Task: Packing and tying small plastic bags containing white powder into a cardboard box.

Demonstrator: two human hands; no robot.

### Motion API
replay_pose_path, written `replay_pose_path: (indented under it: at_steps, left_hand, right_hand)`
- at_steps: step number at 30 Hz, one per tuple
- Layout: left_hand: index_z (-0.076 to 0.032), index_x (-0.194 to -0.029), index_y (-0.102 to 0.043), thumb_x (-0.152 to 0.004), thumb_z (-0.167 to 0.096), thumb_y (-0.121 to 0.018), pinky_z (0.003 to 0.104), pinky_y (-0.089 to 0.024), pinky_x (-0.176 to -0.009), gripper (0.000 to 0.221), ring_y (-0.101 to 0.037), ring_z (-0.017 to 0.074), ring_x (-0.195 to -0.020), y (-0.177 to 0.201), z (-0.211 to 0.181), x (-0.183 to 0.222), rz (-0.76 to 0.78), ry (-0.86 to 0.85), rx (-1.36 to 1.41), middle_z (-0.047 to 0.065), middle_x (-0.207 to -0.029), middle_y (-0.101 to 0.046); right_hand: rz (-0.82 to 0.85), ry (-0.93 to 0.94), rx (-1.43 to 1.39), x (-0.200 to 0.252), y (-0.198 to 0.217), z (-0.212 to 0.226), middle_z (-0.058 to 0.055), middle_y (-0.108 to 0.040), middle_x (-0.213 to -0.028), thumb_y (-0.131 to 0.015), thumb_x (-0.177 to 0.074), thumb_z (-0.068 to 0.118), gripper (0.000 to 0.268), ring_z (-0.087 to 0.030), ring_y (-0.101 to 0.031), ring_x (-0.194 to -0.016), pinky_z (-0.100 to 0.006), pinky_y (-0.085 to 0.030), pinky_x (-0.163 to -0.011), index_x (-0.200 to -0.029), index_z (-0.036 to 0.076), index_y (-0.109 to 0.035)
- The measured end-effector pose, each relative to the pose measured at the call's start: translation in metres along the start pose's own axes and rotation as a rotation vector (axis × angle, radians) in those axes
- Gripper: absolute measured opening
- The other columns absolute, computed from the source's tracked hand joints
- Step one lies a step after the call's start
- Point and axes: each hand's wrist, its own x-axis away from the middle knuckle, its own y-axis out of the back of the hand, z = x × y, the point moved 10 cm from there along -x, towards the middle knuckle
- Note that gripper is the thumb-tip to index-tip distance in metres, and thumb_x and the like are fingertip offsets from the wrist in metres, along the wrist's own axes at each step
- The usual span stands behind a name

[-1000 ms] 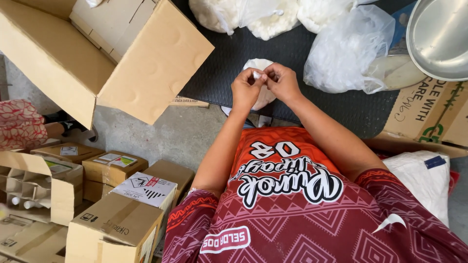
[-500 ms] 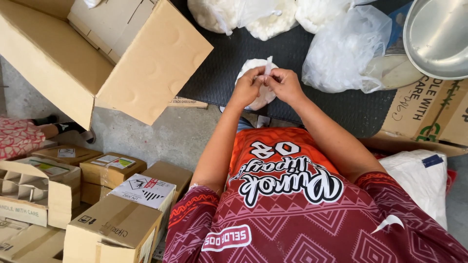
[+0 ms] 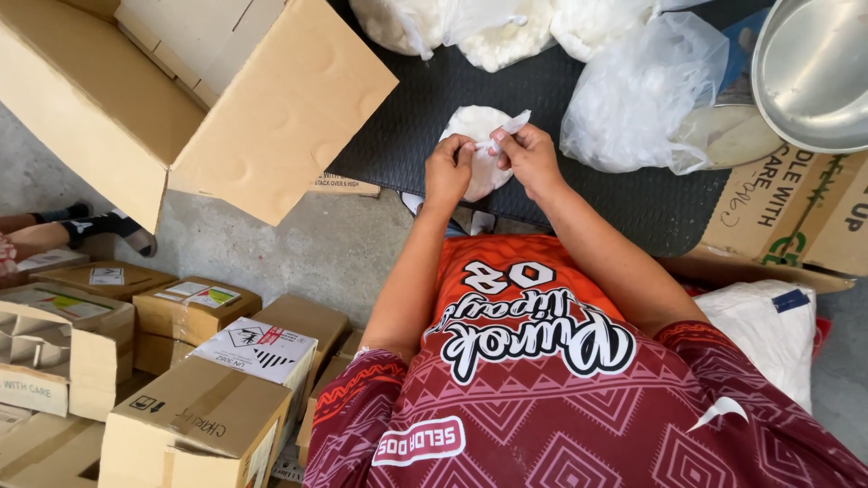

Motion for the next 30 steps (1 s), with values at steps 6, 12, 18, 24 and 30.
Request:
replay_pose_path:
  at_steps: [6,12,18,24,30]
  left_hand:
    - [-0.014,-0.108,-0.076,-0.090,-0.018,-0.074,0.033,-0.055,-0.067,0.019,-0.070,0.0238,-0.073,0.001,-0.043,0.002,0.112,-0.051,0.000,0.011,-0.096,-0.073]
    - [-0.010,-0.098,-0.080,-0.087,-0.017,-0.077,0.030,-0.056,-0.066,0.014,-0.070,0.0183,-0.070,-0.014,-0.005,-0.006,0.053,0.004,0.054,0.010,-0.088,-0.074]
    - [-0.002,-0.091,-0.081,-0.089,-0.014,-0.078,0.028,-0.052,-0.066,0.013,-0.065,0.0117,-0.073,-0.022,0.021,-0.004,0.068,0.252,0.350,0.013,-0.083,-0.077]
    - [-0.004,-0.090,-0.078,-0.085,-0.014,-0.077,0.032,-0.056,-0.067,0.011,-0.072,0.0208,-0.073,-0.015,0.003,-0.009,-0.019,0.020,0.094,0.012,-0.087,-0.074]
    - [-0.007,-0.093,-0.075,-0.089,-0.017,-0.076,0.037,-0.053,-0.065,0.010,-0.069,0.0261,-0.072,-0.006,-0.030,-0.002,-0.003,-0.034,-0.038,0.010,-0.088,-0.069]
  right_hand:
    - [0.049,0.039,0.055,-0.006,-0.001,0.002,-0.002,-0.068,-0.077,-0.075,-0.100,0.014,0.014,-0.004,-0.053,-0.060,-0.021,-0.042,-0.054,-0.093,0.004,-0.068]
    - [0.063,0.061,0.020,0.010,-0.013,0.036,0.001,-0.069,-0.079,-0.078,-0.089,0.004,0.021,-0.003,-0.057,-0.062,-0.019,-0.045,-0.055,-0.095,0.011,-0.058]
    - [0.095,0.366,0.349,0.028,-0.022,0.059,-0.001,-0.064,-0.088,-0.075,-0.091,-0.003,0.022,-0.006,-0.058,-0.071,-0.023,-0.048,-0.064,-0.101,0.006,-0.057]
    - [0.013,0.719,0.824,0.055,-0.041,0.115,-0.009,-0.069,-0.094,-0.075,-0.087,-0.002,0.019,-0.022,-0.066,-0.074,-0.034,-0.052,-0.067,-0.103,0.007,-0.072]
    - [0.030,0.782,0.960,0.057,-0.044,0.117,-0.008,-0.068,-0.096,-0.076,-0.089,0.003,0.013,-0.031,-0.067,-0.086,-0.040,-0.053,-0.074,-0.101,0.008,-0.077]
